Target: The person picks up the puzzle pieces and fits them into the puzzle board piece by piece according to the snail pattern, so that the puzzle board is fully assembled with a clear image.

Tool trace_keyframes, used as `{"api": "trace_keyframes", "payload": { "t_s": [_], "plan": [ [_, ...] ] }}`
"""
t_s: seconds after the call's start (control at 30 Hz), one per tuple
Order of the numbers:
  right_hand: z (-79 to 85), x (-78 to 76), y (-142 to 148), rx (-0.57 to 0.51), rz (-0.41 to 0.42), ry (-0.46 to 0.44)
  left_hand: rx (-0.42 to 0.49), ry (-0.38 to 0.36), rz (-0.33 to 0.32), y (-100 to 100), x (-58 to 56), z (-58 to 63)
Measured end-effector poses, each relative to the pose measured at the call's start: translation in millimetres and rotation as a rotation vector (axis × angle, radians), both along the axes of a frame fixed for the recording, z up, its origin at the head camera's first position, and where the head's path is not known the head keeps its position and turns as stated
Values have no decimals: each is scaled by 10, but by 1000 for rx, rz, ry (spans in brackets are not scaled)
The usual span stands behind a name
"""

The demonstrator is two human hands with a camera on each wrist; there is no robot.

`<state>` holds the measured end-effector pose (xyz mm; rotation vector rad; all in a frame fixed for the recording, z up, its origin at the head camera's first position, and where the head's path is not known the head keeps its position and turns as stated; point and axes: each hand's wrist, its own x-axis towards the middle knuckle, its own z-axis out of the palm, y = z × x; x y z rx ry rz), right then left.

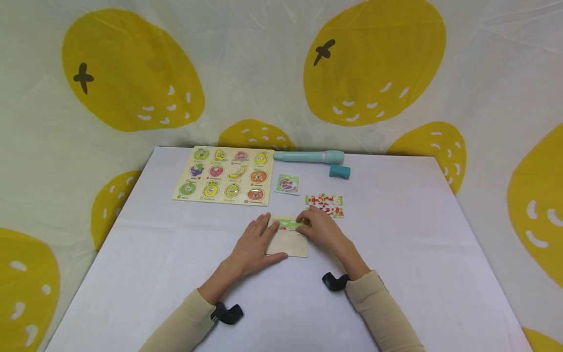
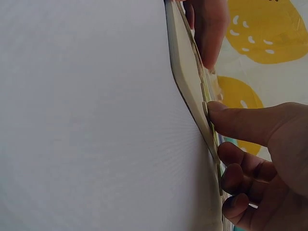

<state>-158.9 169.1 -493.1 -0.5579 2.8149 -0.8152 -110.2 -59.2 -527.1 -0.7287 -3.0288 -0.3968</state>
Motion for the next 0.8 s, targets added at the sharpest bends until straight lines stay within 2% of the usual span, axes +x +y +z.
{"api": "trace_keyframes", "payload": {
  "t_s": [0.4,0.6,0.8],
  "plan": [
    [18,-12,-8,5,-19,-38,56,-109,17,-61,-22,88],
    [70,-72,42,-15,-30,-9,80,-141,11,-89,-23,139],
    [137,-207,126,-40,-46,53,89,-127,8,-88,-19,134]
  ]
}}
